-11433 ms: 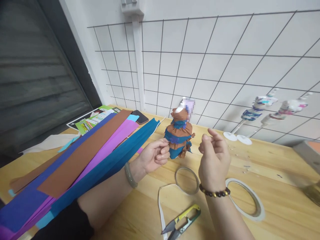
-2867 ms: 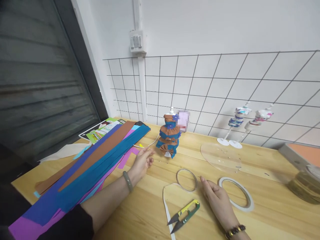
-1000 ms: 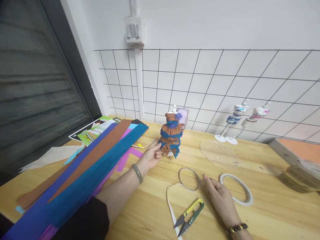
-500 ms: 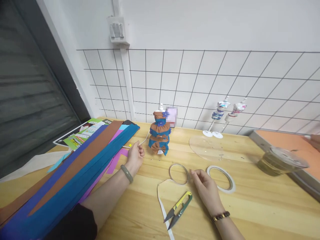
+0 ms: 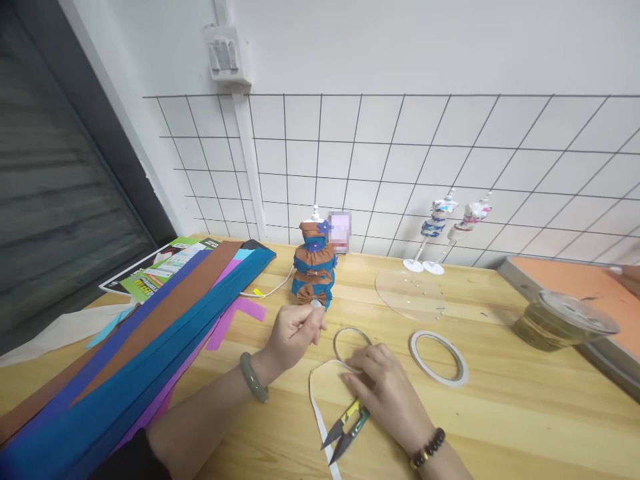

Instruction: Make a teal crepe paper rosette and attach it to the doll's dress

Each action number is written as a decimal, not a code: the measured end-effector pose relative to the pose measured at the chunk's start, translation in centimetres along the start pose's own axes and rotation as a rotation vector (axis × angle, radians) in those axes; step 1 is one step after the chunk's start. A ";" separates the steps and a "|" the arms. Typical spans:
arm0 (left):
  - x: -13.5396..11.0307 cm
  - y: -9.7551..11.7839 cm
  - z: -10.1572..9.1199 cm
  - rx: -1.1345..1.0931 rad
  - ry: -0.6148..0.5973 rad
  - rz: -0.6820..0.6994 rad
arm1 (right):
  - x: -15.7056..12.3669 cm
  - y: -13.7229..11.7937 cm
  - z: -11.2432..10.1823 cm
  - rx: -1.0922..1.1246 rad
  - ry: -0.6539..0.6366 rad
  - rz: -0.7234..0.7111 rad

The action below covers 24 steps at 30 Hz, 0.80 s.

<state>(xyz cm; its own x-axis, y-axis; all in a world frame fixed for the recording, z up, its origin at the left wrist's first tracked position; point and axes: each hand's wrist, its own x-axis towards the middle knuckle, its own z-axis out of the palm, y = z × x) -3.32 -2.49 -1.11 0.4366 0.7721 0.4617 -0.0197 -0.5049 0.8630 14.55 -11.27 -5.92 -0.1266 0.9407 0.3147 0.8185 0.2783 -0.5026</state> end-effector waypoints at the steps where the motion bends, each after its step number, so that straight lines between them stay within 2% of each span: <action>1: 0.0 0.0 0.0 0.001 -0.036 -0.013 | 0.1 -0.2 0.1 -0.010 -0.012 -0.022; 5: 0.1 -0.4 0.2 -0.003 -0.110 -0.051 | 0.2 -0.3 0.2 -0.053 -0.009 -0.058; 12: -0.2 -1.0 0.5 0.104 -0.186 -0.027 | -0.1 0.3 0.0 -0.115 0.064 -0.032; 16: -0.1 -1.0 0.4 0.212 -0.175 0.079 | -0.1 0.6 0.1 -0.126 0.072 -0.006; 18: 0.5 -0.9 -0.5 0.315 -0.081 0.151 | -0.2 0.9 0.2 -0.127 0.069 0.006; 20: 1.7 -0.8 -2.3 0.415 0.101 0.134 | -0.3 1.2 0.3 -0.116 0.065 0.030; 22: 3.0 -1.0 -5.3 0.626 0.341 -0.062 | -0.5 1.5 0.3 -0.079 0.062 0.081; 24: 4.0 -1.4 -9.1 0.726 0.445 -0.160 | -0.6 1.7 0.3 -0.031 0.061 0.143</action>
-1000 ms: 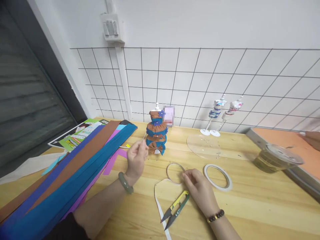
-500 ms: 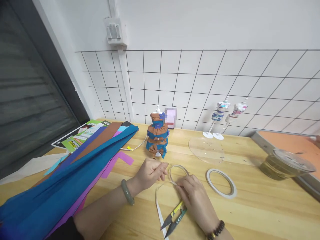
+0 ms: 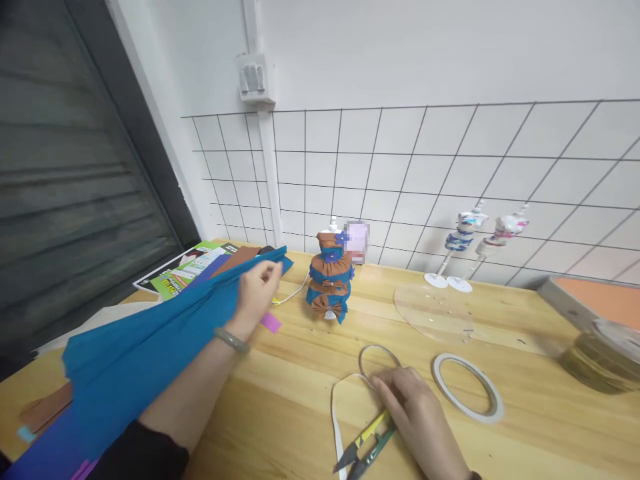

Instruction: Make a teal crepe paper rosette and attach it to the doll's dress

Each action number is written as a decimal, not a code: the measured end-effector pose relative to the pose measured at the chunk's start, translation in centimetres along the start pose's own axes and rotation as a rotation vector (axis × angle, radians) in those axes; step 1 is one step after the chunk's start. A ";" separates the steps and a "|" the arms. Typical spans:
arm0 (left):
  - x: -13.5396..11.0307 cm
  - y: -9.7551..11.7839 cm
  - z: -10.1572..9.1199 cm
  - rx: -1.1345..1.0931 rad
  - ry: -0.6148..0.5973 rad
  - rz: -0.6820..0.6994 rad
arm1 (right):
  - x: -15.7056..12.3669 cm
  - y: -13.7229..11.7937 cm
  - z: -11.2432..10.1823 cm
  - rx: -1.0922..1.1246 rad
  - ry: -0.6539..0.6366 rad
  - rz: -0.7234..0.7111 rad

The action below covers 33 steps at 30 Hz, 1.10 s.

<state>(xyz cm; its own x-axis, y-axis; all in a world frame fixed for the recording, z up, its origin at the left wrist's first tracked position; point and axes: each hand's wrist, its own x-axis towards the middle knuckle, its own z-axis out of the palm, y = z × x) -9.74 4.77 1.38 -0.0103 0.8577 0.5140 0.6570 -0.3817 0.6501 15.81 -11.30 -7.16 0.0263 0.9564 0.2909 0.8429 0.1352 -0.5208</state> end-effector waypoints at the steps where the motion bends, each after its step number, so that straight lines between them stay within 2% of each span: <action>1: 1.1 -1.4 -1.0 0.061 0.027 -0.043 | 0.0 0.1 0.0 0.020 0.001 0.027; 4: 3.2 -5.9 -3.7 0.268 0.071 -0.187 | 0.1 0.2 0.1 0.053 0.022 0.085; 7: 3.4 -9.8 -5.2 0.429 0.026 -0.362 | 0.1 0.4 0.2 0.060 0.049 0.115; 9: 3.1 -11.3 -5.3 0.499 -0.023 -0.448 | 0.1 0.4 0.2 0.055 0.059 0.123; 11: 3.0 -11.9 -5.2 0.553 -0.040 -0.468 | 0.0 0.4 0.3 0.052 0.063 0.132; 14: 3.3 -11.1 -5.1 0.614 -0.021 -0.422 | 0.1 0.4 0.3 0.055 0.063 0.146; 17: 3.8 -9.3 -6.0 0.659 0.028 -0.368 | 0.2 0.5 0.4 0.046 0.069 0.151; 21: 3.7 -6.2 -8.5 0.708 0.140 -0.331 | 0.3 0.5 0.3 0.049 0.092 0.148; 24: 2.8 -3.7 -10.9 0.729 0.257 -0.288 | 0.3 0.4 0.2 0.059 0.109 0.133; 27: 1.2 -1.3 -13.0 0.699 0.426 -0.159 | 0.3 0.3 0.1 0.064 0.126 0.118; 30: -1.0 0.2 -14.4 0.580 0.566 0.035 | 0.2 0.4 0.0 0.066 0.141 0.104; 33: -3.9 0.3 -14.7 0.436 0.560 0.294 | 0.0 0.6 0.0 0.069 0.154 0.088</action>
<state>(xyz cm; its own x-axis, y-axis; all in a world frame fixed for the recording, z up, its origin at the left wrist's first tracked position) -20.61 -3.75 7.83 -0.0930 0.3950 0.9139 0.9283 -0.2976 0.2231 16.30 -11.23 -7.42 0.1849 0.9152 0.3580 0.7947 0.0751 -0.6024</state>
